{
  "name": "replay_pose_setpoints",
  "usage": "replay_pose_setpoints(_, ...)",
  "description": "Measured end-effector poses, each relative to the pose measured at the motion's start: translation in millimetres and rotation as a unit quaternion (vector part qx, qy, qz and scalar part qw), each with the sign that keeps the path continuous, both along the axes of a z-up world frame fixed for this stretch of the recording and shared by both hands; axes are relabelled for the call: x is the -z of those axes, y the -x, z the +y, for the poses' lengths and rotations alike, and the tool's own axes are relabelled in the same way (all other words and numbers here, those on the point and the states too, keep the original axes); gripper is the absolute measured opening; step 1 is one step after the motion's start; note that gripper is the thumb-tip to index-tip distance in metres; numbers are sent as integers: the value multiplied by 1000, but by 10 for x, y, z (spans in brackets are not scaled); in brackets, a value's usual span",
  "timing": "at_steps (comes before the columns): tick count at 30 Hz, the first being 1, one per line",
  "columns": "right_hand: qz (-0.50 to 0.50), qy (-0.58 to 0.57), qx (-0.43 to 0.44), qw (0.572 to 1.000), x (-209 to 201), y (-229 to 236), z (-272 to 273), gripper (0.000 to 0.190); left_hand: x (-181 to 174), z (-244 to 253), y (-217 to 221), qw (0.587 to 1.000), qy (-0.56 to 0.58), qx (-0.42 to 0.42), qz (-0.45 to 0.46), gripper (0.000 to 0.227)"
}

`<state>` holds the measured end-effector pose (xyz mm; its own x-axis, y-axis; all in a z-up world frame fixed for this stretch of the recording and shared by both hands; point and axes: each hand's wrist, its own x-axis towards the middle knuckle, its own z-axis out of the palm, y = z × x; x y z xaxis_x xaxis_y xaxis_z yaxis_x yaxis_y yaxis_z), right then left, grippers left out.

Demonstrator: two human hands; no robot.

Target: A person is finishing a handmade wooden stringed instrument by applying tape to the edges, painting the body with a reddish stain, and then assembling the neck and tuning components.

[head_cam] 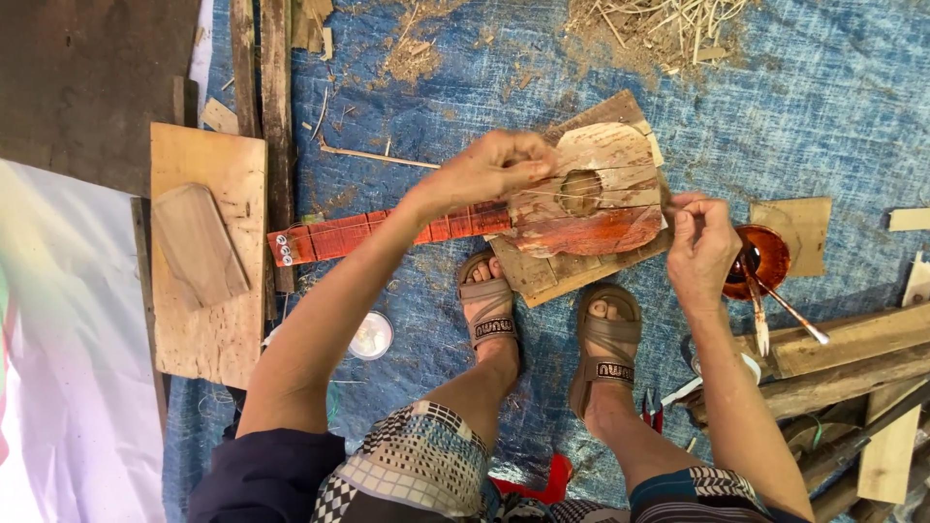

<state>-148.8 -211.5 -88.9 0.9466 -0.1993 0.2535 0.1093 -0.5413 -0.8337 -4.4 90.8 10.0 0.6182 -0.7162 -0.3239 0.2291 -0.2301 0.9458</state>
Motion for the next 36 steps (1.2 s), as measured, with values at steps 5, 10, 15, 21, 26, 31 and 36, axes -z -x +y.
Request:
replay_pose_setpoints(5, -12, 27, -17, 999, -68, -28, 3, 15, 478, -397, -108, 975, -186, -14, -119, 76)
replay_pose_setpoints(10, 15, 38, -14, 999, -35, -57, 0, 17, 708, -765, -110, 952, -243, 14, -186, 79)
replay_pose_setpoints(15, 25, 22, -22, 999, 121, -224, -126, 15, 833, -762, -74, 943, -241, -6, -230, 75)
replay_pose_setpoints(21, 14, -8, -36, 999, -103, -348, -81, 15, 948, -766, -92, 943, -246, -12, -224, 76)
replay_pose_setpoints(26, 11, -28, -33, 999, 16, -390, -110, 14, 902, -754, -49, 943, -248, -22, -221, 73)
replay_pose_setpoints(31, 7, -64, -29, 997, 99, -378, -77, 14, 819, -705, -71, 946, -233, -22, -225, 74)
replay_pose_setpoints(36, 39, -79, -10, 996, -70, -182, 45, 9, 242, -212, -87, 983, -113, -98, -107, 52)
